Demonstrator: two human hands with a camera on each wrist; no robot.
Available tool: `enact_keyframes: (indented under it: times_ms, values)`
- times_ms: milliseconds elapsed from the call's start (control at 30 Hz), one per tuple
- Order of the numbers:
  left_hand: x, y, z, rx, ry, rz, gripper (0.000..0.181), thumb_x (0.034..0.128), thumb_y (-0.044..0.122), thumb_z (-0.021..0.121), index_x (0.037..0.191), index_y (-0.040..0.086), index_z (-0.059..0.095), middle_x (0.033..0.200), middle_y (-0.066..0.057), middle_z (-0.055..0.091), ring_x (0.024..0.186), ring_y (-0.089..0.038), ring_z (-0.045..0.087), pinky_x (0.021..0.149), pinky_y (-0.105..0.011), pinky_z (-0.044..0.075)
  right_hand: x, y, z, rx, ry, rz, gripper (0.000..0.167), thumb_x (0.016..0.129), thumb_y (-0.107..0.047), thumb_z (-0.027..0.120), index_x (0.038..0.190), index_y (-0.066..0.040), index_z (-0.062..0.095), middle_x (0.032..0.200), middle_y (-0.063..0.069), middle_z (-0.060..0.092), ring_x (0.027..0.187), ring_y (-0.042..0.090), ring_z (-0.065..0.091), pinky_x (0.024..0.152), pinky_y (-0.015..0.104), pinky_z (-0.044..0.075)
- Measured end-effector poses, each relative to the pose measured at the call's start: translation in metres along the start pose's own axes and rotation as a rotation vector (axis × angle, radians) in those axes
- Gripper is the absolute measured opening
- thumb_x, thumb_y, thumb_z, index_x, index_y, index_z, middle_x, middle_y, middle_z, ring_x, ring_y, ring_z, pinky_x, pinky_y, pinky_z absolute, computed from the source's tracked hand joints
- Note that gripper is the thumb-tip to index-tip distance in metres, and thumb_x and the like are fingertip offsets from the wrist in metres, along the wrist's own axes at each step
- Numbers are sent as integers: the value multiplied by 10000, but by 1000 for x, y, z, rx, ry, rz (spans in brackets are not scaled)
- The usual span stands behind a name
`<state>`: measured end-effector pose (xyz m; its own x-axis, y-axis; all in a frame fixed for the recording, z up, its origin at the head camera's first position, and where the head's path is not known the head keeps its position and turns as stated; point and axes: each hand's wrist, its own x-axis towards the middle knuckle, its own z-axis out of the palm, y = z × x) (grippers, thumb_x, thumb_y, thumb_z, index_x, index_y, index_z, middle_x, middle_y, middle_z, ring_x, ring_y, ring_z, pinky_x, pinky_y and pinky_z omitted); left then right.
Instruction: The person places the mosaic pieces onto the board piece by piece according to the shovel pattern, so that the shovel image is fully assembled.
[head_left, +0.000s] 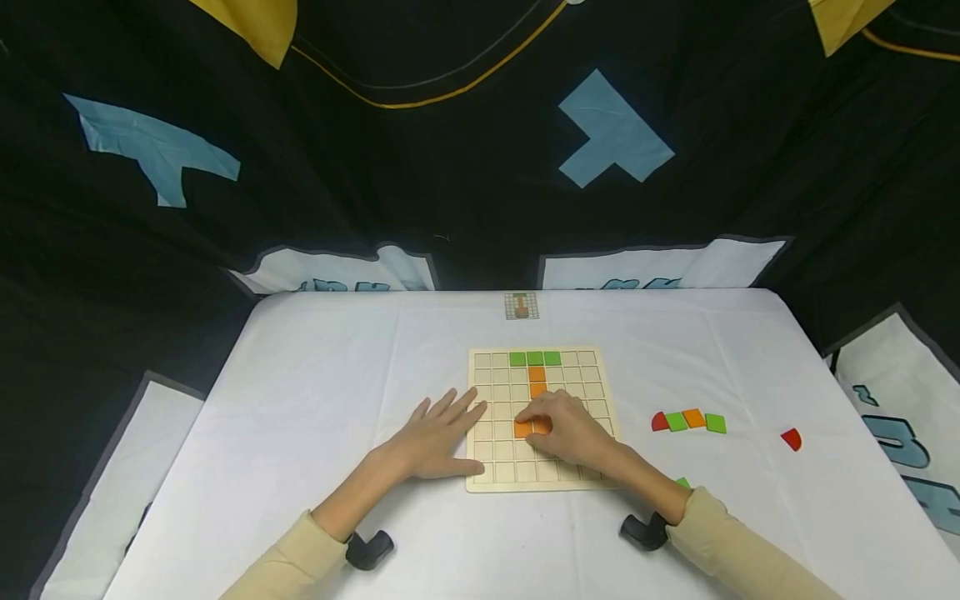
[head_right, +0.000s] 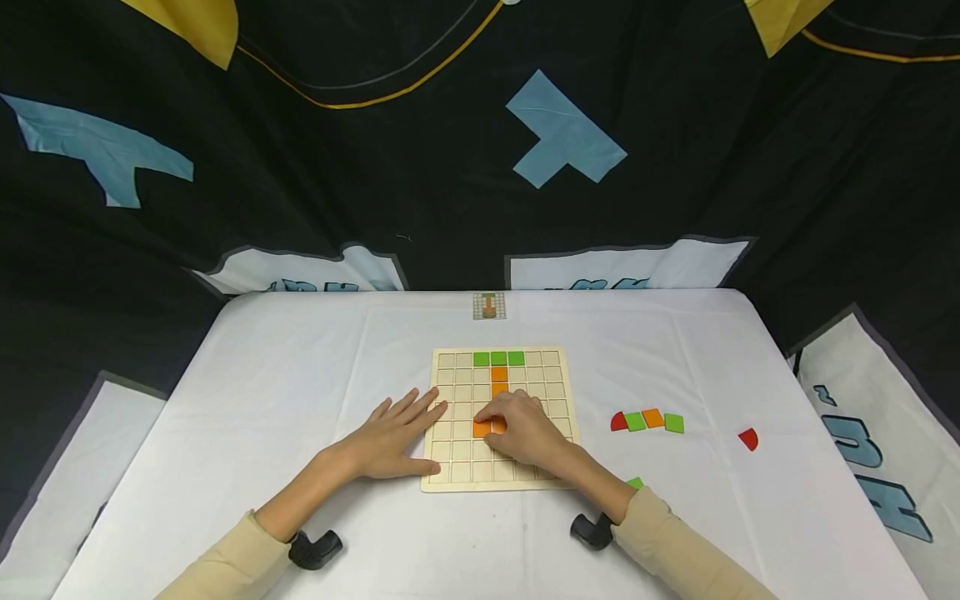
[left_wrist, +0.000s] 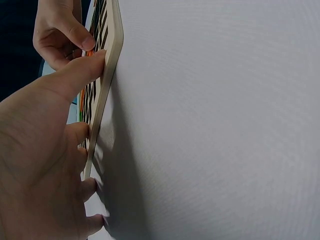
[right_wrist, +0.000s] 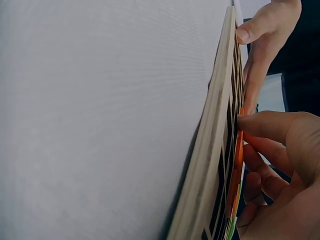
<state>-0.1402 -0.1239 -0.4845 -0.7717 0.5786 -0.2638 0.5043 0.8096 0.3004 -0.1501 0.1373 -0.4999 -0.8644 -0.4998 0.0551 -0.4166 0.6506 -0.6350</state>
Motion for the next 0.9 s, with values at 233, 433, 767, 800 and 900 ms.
enact_keyframes:
  times_ms: [233,433,767,800,900]
  values:
    - [0,-1,1,5,-5,0,921,900,647,585,1602,159,241,1665,-65,98,1506,-348,83,1152,-625,105,0,1,-2,-9,2,-6,252,815,-124,799,1061,-170,774,1089,-52,703,1026,199,541,916,454,405]
    - [0,-1,0,-5,-4,10,920,902,641,587,1601,152,244,1665,-76,99,1505,-356,86,1149,-631,106,-6,8,-17,23,70,10,281,820,-126,800,1098,-147,762,1090,-39,668,961,191,532,840,401,433]
    - [-1,-1,0,-3,6,18,922,904,641,586,1600,143,245,1663,-82,107,1501,-371,94,1143,-644,110,-35,40,-63,32,238,105,287,853,-51,773,1137,-43,732,1187,99,667,1159,354,547,970,545,436]
    - [-1,-1,-1,-3,5,18,923,904,641,586,1601,143,243,1663,-82,106,1501,-370,93,1143,-643,110,-39,45,-67,28,253,115,288,855,-47,770,1140,-41,730,1197,105,663,1172,357,543,976,550,429]
    - [-1,-1,-1,-5,3,18,923,905,638,588,1601,142,239,1664,-80,102,1502,-369,89,1144,-642,107,-52,56,-78,22,288,148,295,860,-29,752,1153,-31,721,1217,131,652,1195,372,535,974,561,421]
